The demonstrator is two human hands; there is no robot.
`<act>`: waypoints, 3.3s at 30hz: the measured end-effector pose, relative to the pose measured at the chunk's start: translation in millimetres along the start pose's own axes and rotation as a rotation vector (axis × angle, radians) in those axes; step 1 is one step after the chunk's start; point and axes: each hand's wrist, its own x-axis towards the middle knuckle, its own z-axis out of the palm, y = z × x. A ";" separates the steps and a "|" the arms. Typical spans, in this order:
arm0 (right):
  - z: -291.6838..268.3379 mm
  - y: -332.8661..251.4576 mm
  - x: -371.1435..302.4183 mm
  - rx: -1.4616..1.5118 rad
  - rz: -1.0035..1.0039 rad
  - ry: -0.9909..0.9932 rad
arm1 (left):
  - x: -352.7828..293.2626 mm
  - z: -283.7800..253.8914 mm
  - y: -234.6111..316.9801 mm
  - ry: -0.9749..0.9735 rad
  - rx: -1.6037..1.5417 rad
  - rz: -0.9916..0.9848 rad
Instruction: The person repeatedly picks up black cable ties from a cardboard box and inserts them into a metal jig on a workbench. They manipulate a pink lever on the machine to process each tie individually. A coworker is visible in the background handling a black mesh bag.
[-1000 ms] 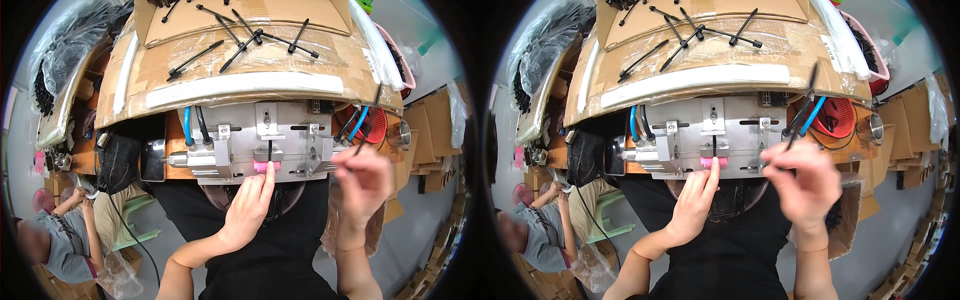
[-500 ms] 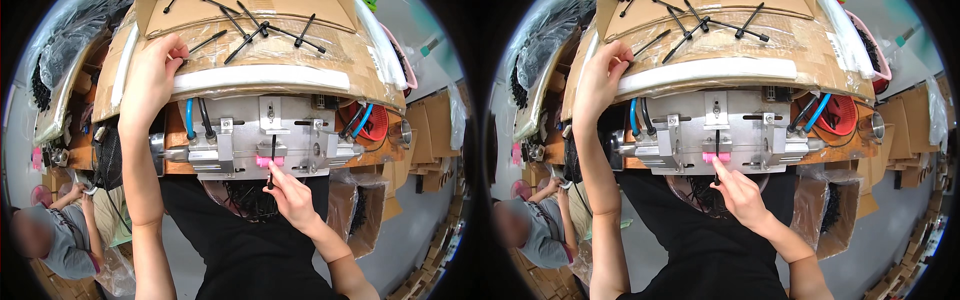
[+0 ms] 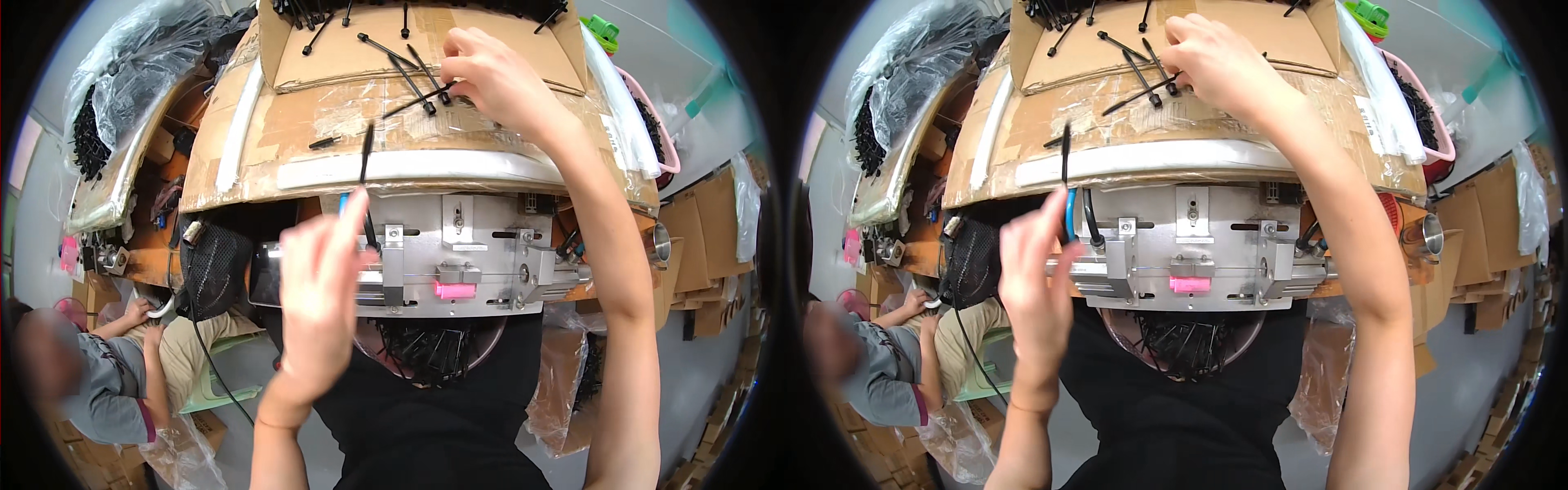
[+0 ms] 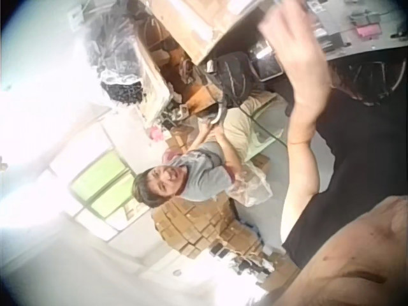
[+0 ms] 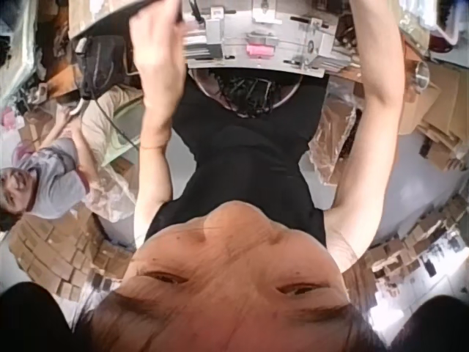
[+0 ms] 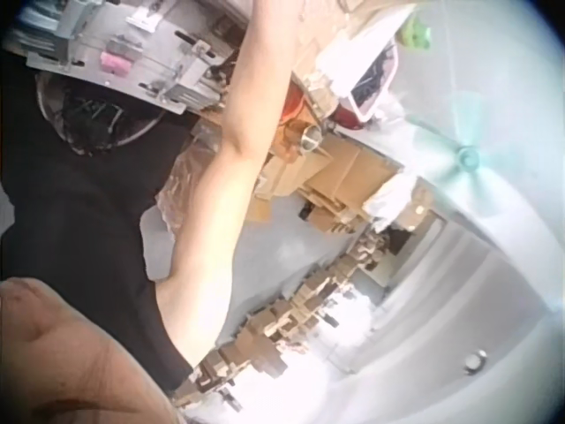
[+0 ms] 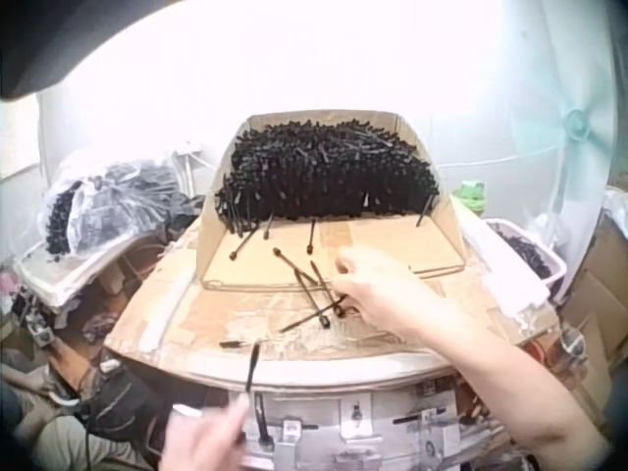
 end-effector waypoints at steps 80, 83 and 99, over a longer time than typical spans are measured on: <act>-15.8 -249.4 -174.1 0.530 0.690 0.004 | 113.4 61.7 -57.6 -0.161 -0.086 0.114; -44.7 -233.9 -162.8 0.494 0.674 -0.181 | 73.1 42.4 -23.9 -0.048 -0.097 0.123; -57.8 -37.7 -56.5 0.523 0.795 -0.093 | -95.5 69.4 48.1 -0.496 0.081 0.066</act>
